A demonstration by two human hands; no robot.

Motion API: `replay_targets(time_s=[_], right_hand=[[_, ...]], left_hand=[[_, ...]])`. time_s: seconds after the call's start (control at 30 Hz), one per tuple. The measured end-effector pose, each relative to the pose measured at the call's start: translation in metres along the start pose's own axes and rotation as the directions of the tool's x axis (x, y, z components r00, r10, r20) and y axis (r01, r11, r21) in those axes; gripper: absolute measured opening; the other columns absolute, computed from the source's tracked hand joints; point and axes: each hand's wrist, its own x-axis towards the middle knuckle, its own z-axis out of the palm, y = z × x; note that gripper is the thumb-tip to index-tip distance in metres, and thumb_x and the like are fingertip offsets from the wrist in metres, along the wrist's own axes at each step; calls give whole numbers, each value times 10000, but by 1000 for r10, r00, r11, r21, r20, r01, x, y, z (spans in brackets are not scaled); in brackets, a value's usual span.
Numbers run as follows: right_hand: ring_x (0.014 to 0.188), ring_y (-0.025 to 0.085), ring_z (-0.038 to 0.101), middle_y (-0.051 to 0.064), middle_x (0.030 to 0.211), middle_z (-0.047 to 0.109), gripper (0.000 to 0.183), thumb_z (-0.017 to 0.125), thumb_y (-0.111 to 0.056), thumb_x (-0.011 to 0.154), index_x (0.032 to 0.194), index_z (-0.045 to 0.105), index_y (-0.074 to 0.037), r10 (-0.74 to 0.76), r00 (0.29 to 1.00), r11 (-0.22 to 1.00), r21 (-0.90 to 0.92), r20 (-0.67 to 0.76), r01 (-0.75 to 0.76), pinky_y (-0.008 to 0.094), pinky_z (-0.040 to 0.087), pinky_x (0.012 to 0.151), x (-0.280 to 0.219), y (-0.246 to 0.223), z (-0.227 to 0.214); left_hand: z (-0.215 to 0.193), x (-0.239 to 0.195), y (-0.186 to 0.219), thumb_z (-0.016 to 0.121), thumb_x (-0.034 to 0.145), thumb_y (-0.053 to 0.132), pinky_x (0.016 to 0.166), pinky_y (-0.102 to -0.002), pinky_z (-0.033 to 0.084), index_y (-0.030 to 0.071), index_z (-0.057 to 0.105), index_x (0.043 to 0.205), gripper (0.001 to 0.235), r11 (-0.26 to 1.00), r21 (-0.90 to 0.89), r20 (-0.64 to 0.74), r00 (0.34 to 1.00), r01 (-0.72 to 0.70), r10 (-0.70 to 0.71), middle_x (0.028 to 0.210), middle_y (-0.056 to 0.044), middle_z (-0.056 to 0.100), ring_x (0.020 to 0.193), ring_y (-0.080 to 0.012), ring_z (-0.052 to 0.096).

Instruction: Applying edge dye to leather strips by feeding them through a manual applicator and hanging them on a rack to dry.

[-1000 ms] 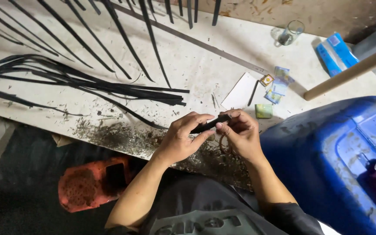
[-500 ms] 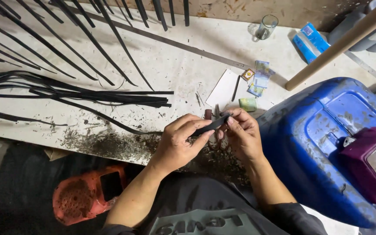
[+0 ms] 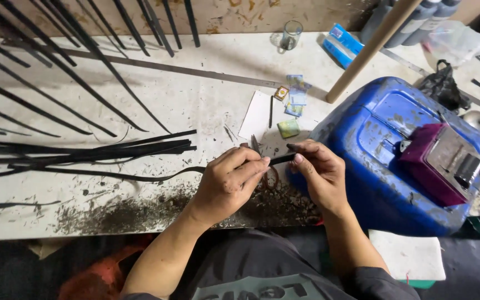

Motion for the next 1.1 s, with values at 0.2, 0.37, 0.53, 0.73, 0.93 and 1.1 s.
replay_targets(time_s=[0.2, 0.37, 0.53, 0.73, 0.93, 1.1], right_hand=[[688, 265, 632, 170, 829, 707, 131, 765, 3, 879, 988, 762, 76, -142, 946, 735, -610, 291, 298, 359, 527, 640, 16, -85, 8], [678, 318, 555, 129, 833, 664, 54, 756, -12, 896, 946, 748, 4, -85, 853, 435, -751, 515, 497, 428, 511, 641, 25, -135, -11], [740, 354, 592, 140, 873, 651, 46, 736, -8, 924, 954, 702, 2, -57, 882, 340, -822, 468, 458, 428, 514, 661, 26, -175, -56], [792, 310, 634, 128, 921, 675, 47, 688, -23, 963, 1001, 675, 1, 70, 898, 302, -867, 434, 396, 403, 515, 704, 32, -211, -120], [804, 260, 687, 96, 932, 713, 130, 706, -81, 964, 1081, 686, -29, 164, 921, 253, -918, 352, 306, 363, 522, 716, 37, -220, -169], [786, 262, 678, 87, 956, 718, 132, 687, -23, 957, 1087, 672, -40, 114, 935, 273, -916, 336, 295, 352, 509, 714, 32, -221, -188]], left_hand=[[4, 31, 6, 754, 892, -27, 606, -310, 575, 70, 753, 912, 99, 983, -33, 149, 972, -179, 182, 825, -58, 643, 714, -230, 671], [20, 76, 26, 724, 908, -47, 571, -331, 543, 102, 735, 917, 150, 903, 53, 208, 889, -426, 407, 835, -32, 602, 678, -209, 597], [42, 127, 36, 762, 935, 172, 645, -382, 562, 47, 718, 1066, 187, 926, -220, 421, 826, -308, 375, 863, -106, 667, 745, -290, 659], [98, 180, 49, 728, 951, 205, 688, -459, 516, 97, 681, 987, 123, 913, -230, 560, 721, -337, 408, 854, -102, 617, 812, -352, 624], [156, 212, 78, 661, 863, 70, 607, -427, 512, 172, 614, 813, 122, 741, 10, 591, 602, -672, 537, 819, -38, 568, 783, -280, 583], [188, 226, 100, 707, 787, 67, 565, -414, 486, 210, 650, 783, 154, 652, 36, 534, 566, -757, 628, 780, -35, 578, 741, -266, 574]])
